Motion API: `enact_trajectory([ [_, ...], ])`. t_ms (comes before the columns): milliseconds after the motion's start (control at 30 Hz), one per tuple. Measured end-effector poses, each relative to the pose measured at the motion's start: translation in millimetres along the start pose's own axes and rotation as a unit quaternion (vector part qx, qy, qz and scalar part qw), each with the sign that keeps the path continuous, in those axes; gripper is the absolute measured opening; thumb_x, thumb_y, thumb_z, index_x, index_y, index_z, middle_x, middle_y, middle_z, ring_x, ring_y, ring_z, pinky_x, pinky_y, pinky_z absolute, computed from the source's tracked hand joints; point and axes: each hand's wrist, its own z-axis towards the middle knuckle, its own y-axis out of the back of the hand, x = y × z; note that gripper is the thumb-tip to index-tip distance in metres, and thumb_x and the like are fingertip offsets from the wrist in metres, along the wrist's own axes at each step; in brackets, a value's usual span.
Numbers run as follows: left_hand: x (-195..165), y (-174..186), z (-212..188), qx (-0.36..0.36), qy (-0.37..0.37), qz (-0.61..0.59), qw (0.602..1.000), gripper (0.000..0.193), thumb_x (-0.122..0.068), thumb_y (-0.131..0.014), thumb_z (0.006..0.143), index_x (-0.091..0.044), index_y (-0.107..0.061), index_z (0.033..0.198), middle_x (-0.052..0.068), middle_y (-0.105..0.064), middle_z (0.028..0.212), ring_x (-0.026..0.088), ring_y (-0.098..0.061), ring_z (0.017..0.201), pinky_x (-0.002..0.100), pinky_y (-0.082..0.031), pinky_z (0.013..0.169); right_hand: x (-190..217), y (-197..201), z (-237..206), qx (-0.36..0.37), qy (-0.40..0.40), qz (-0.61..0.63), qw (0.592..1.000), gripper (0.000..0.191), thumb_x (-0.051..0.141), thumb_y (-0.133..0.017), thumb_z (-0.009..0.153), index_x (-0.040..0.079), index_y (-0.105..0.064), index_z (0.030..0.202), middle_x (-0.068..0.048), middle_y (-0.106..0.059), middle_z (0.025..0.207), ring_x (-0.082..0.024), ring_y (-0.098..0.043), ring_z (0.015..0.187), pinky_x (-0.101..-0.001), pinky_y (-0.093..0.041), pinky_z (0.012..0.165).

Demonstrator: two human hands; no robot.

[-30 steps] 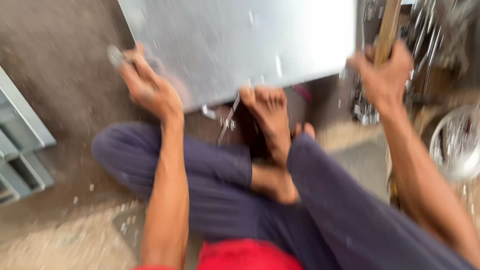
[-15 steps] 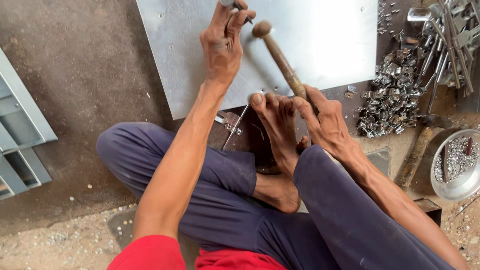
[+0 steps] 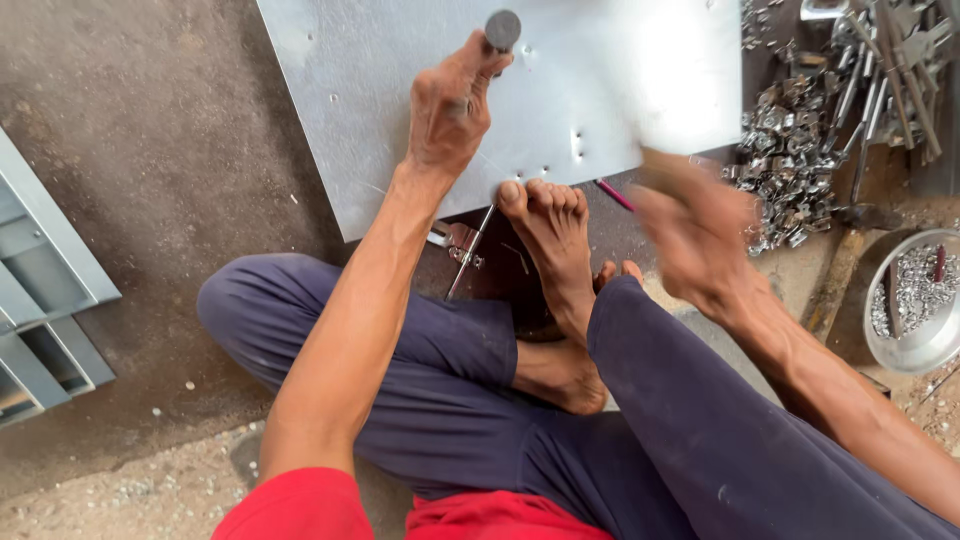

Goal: The person sits on the floor and assembles a metal box by attaching a metal plate to a rectangular frame. They use a hammer and a punch to create holes in the plate, then insert and secure metal fasteners to join the components.

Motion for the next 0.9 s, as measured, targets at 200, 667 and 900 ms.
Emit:
enact_trajectory([
  [200, -8.8, 4.4, 0.5, -0.025, 0.026, -0.044, 0.998, 0.01, -0.012, -0.065, 0.108, -0.007, -0.061, 0.115, 0.008, -0.077, 0.091, 0.018, -0.078, 0.08, 0.032, -0.058, 0.062, -1.6, -2.2, 2.1, -0.062, 0.056, -0.051, 0.995, 0.025, 0.018, -0.046, 0.113, -0.002, -0.062, 0.113, -0.001, -0.057, 0.068, -0.008, -0.05, 0.051, -0.0266, -0.039, 0.042],
  [667, -18.0, -22.1, 25.3, -0.006, -0.02, -0.034, 0.999, 0.01, -0.008, -0.061, 0.106, -0.007, -0.063, 0.116, 0.011, -0.078, 0.095, 0.025, -0.078, 0.086, 0.036, -0.06, 0.068, 21.2, 25.8, 5.9, -0.063, -0.027, -0.009, 0.998, 0.031, 0.03, -0.049, 0.111, 0.004, -0.06, 0.099, 0.002, -0.052, 0.062, -0.004, -0.046, 0.048, -0.0223, -0.038, 0.041],
  [900, -14.4, -21.9, 19.9, 0.012, -0.002, -0.01, 1.0, 0.011, -0.013, -0.065, 0.104, -0.009, -0.063, 0.114, 0.007, -0.077, 0.091, 0.023, -0.078, 0.08, 0.035, -0.059, 0.062, 12.0, 22.4, 11.1, -0.024, -0.014, -0.147, 0.989, 0.019, 0.016, -0.052, 0.107, 0.0, -0.062, 0.11, -0.005, -0.053, 0.067, -0.012, -0.046, 0.053, -0.0278, -0.038, 0.048],
])
